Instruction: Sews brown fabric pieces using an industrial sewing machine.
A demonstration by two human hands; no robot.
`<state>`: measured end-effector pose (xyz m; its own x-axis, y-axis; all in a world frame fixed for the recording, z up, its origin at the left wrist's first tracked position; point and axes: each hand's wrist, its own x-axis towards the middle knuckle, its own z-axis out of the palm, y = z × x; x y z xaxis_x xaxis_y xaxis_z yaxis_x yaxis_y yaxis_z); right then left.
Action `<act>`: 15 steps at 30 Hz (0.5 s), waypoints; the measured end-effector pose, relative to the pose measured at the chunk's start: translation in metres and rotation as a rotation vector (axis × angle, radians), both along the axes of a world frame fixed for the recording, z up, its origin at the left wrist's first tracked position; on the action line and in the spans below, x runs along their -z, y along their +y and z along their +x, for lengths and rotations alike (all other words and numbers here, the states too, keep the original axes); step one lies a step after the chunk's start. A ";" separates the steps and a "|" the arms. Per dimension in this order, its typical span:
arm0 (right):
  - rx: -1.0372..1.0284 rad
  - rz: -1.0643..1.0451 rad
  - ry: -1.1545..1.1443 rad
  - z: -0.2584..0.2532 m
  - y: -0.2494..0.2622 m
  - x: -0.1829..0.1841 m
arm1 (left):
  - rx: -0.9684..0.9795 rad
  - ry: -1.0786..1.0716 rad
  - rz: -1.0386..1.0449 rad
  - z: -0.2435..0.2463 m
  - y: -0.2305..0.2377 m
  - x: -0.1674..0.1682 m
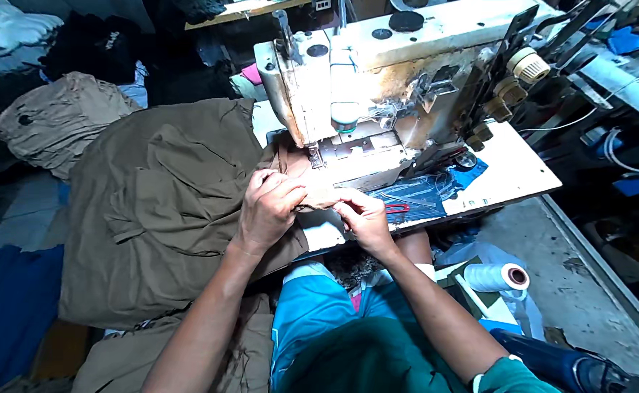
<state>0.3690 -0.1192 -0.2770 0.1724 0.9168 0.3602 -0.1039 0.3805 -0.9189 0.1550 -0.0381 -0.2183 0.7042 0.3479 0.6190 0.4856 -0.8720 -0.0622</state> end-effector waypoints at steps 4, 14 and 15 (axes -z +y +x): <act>0.015 0.000 -0.028 -0.001 -0.001 -0.002 | 0.012 0.013 -0.015 -0.003 0.000 0.000; 0.048 0.061 -0.063 -0.004 0.012 -0.007 | 0.006 0.039 -0.016 -0.002 0.015 -0.008; 0.058 0.066 -0.077 -0.005 0.015 -0.007 | -0.002 0.044 -0.020 -0.001 0.018 -0.010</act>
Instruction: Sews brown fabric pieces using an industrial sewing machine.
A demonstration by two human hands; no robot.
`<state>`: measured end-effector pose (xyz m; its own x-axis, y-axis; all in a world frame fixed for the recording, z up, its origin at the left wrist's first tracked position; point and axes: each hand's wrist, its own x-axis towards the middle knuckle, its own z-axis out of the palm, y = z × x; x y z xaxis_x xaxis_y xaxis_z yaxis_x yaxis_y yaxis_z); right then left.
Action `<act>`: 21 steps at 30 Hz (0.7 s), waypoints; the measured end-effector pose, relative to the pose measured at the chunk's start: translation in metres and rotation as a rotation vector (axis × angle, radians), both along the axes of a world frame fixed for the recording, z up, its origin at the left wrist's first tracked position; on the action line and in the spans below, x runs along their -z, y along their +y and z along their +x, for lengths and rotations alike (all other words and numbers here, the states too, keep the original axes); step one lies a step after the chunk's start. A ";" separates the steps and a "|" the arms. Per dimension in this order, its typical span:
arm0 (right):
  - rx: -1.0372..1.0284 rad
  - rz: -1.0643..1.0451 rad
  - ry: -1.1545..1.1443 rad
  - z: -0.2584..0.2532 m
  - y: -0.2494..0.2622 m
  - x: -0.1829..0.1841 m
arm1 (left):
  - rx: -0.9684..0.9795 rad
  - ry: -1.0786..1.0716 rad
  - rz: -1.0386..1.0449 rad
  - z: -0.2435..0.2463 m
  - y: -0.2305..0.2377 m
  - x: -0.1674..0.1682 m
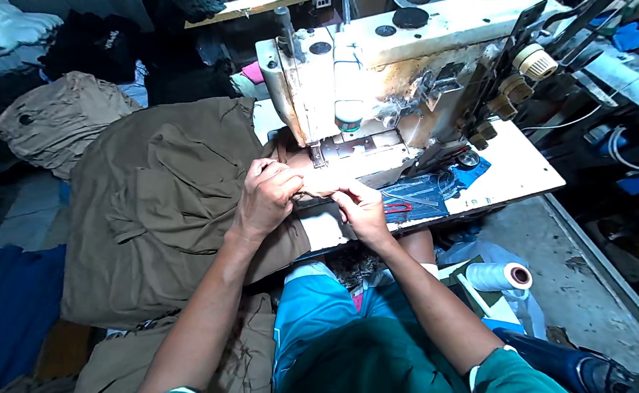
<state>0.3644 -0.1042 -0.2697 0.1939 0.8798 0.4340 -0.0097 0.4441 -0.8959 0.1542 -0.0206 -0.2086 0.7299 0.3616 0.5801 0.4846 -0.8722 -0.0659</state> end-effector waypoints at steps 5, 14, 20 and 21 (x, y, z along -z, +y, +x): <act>0.035 -0.032 -0.059 -0.004 0.014 -0.003 | -0.034 0.023 -0.027 0.003 0.010 -0.004; 0.095 -0.023 -0.213 -0.003 0.019 -0.005 | -0.200 0.236 -0.229 -0.028 0.007 -0.051; 0.053 0.051 -0.509 0.010 0.021 -0.021 | 0.012 0.007 -0.337 -0.051 -0.015 -0.089; -0.015 0.056 -0.532 0.014 0.018 -0.025 | 0.090 -0.038 -0.365 -0.045 -0.030 -0.087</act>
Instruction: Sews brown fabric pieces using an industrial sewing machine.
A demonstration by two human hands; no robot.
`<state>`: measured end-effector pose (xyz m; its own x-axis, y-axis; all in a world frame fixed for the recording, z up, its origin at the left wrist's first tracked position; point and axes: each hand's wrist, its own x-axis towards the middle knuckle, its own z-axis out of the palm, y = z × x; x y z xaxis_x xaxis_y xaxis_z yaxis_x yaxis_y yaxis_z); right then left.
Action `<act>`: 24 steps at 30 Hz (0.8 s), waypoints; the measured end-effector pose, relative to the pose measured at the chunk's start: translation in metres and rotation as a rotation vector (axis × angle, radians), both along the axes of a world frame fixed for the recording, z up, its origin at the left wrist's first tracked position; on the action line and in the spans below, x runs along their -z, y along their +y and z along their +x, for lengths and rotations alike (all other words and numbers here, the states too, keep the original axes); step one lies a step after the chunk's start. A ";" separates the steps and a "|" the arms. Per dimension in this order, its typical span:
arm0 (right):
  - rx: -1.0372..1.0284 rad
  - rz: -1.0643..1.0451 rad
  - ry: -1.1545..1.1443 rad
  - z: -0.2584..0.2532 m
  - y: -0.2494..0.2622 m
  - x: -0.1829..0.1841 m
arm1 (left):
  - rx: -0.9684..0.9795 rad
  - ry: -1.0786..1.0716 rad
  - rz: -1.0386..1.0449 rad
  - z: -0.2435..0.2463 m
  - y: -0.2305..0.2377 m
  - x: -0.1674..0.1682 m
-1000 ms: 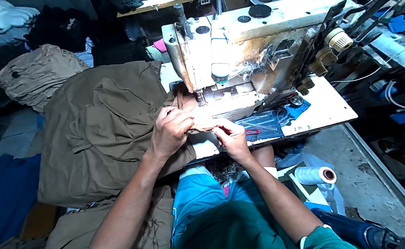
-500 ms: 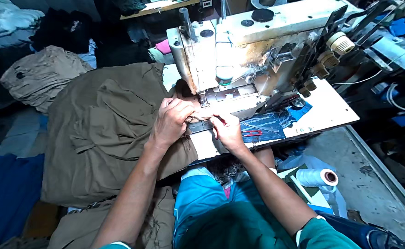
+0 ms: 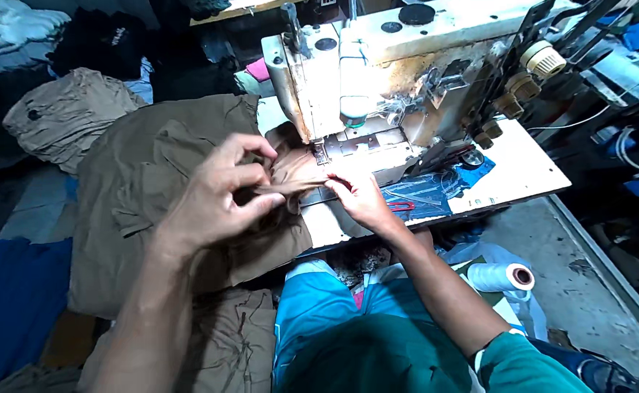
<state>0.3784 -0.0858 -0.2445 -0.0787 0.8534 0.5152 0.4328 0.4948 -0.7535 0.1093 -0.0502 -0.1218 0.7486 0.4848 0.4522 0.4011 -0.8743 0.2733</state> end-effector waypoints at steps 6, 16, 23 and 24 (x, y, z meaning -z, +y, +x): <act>-0.336 -0.062 -0.001 0.014 -0.039 -0.015 | 0.274 -0.214 -0.183 0.026 -0.041 0.053; -0.154 0.071 0.024 0.012 -0.074 0.018 | -0.156 -0.087 0.365 0.057 -0.035 0.144; -0.099 -0.003 0.187 0.013 -0.084 0.026 | -0.084 -0.054 0.362 0.040 -0.033 0.118; -0.102 -0.022 0.208 0.013 -0.085 0.027 | -0.081 -0.043 0.356 0.040 -0.035 0.115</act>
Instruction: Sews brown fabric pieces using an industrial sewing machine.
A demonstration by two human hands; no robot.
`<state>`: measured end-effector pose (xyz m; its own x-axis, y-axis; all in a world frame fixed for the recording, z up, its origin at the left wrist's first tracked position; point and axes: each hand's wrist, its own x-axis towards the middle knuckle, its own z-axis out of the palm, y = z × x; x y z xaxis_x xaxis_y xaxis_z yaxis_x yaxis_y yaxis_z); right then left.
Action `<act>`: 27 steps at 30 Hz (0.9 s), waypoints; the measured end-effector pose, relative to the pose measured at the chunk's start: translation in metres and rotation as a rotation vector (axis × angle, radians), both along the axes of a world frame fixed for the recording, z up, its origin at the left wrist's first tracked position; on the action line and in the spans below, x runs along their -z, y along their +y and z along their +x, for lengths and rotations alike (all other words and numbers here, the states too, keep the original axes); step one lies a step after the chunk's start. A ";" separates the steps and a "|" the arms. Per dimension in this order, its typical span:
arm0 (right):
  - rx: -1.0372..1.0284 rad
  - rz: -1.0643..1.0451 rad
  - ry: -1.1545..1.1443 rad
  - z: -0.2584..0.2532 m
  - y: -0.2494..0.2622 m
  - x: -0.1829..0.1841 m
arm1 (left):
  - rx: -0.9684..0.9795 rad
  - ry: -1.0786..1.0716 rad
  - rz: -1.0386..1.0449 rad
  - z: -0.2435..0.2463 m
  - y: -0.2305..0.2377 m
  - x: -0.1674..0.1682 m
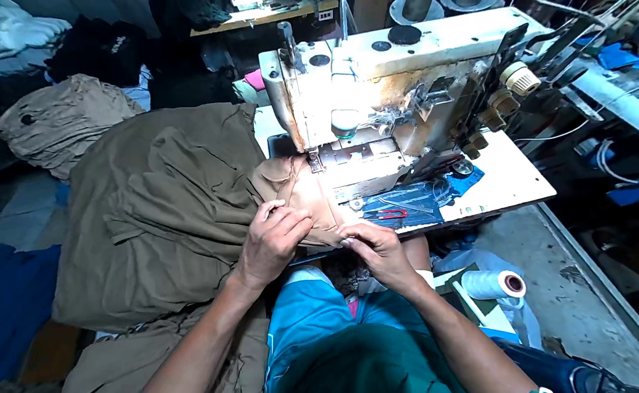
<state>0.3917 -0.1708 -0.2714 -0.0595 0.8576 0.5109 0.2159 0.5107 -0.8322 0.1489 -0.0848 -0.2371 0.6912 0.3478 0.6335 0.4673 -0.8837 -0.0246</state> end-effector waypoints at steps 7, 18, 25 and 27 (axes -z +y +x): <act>0.016 -0.096 0.088 -0.005 0.003 -0.002 | -0.018 0.037 -0.009 0.001 0.005 -0.010; 0.039 -0.222 0.222 -0.012 0.041 -0.006 | -0.023 0.035 0.018 0.007 0.044 -0.025; 0.039 -0.266 0.276 -0.015 0.063 -0.004 | -0.072 0.223 -0.147 -0.011 0.056 -0.054; 0.038 -0.257 0.275 -0.015 0.064 -0.004 | -0.101 0.278 -0.197 -0.018 0.052 -0.066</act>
